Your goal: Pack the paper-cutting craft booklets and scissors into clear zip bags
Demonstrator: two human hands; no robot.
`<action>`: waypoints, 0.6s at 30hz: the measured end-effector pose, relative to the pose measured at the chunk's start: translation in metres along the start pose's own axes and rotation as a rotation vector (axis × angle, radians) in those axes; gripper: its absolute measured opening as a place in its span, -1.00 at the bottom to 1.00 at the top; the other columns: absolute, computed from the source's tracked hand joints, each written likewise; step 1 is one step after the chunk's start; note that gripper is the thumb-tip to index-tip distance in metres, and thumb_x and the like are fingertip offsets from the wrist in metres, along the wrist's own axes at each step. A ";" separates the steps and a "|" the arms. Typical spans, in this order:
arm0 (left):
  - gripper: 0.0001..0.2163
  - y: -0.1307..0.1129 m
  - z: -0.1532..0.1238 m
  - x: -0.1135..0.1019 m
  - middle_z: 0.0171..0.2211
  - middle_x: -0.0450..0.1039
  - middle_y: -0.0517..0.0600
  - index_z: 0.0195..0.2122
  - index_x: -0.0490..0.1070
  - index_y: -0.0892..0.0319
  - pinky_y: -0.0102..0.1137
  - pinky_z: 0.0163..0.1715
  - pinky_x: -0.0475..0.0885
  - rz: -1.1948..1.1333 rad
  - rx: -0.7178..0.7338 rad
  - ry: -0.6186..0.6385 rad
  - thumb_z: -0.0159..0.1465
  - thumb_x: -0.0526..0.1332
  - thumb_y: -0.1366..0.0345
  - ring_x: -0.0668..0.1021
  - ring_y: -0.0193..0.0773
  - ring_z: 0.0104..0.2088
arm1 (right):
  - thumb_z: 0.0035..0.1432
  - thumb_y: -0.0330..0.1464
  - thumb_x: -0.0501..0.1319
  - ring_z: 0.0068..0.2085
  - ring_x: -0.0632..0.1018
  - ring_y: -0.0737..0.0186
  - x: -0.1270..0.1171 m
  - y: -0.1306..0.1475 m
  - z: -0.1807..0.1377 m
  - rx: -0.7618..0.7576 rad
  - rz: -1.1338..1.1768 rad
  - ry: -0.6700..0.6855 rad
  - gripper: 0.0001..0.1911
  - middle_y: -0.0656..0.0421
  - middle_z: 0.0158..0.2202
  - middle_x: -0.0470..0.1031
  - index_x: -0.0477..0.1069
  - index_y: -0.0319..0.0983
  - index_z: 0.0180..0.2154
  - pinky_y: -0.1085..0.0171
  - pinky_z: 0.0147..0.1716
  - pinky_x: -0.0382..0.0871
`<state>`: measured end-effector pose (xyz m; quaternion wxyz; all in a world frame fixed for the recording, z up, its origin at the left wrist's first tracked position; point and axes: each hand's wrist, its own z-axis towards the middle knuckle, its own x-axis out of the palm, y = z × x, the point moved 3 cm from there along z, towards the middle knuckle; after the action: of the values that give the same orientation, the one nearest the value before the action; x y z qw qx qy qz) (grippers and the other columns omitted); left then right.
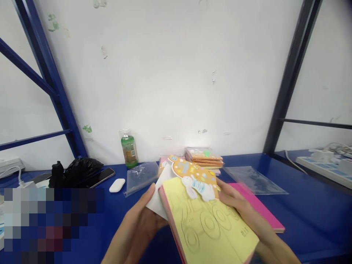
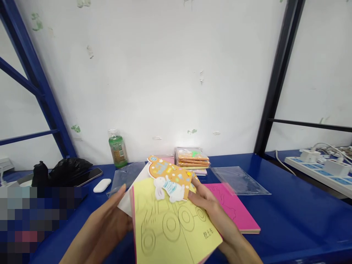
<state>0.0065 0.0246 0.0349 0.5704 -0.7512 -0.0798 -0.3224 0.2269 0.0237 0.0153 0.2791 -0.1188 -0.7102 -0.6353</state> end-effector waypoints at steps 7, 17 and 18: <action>-0.41 0.017 0.005 0.007 0.06 0.61 0.26 0.25 0.41 0.22 -0.02 0.10 0.47 -0.057 -0.117 0.034 0.29 0.27 -0.02 0.61 0.23 0.08 | 0.13 -0.17 0.43 -0.05 0.69 -0.13 0.005 -0.003 -0.002 -0.150 -0.043 -0.218 0.05 0.00 0.08 0.62 -0.12 0.00 0.47 0.05 -0.15 0.59; -0.29 0.017 0.003 -0.002 0.10 0.61 0.11 0.40 0.16 0.04 -0.20 -0.02 0.55 0.078 -0.018 -0.176 0.26 0.37 0.21 0.63 0.06 0.08 | 0.17 -0.07 0.38 0.04 0.64 -0.13 0.022 -0.023 -0.002 -0.152 -0.088 -0.187 0.05 0.02 0.24 0.48 -0.23 0.08 0.46 0.03 -0.09 0.55; -0.27 0.018 0.003 -0.003 0.10 0.61 0.13 0.41 0.13 0.03 -0.20 -0.06 0.58 0.091 -0.033 -0.187 0.26 0.38 0.19 0.64 0.06 0.06 | 0.17 -0.06 0.38 0.08 0.62 -0.13 0.022 -0.026 -0.001 -0.150 -0.098 -0.192 0.05 0.03 0.27 0.44 -0.22 0.09 0.46 0.02 -0.06 0.54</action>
<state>0.0145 0.0219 0.0186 0.5622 -0.7901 -0.0933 -0.2257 0.1955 0.0139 0.0058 0.1688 -0.1646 -0.6891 -0.6853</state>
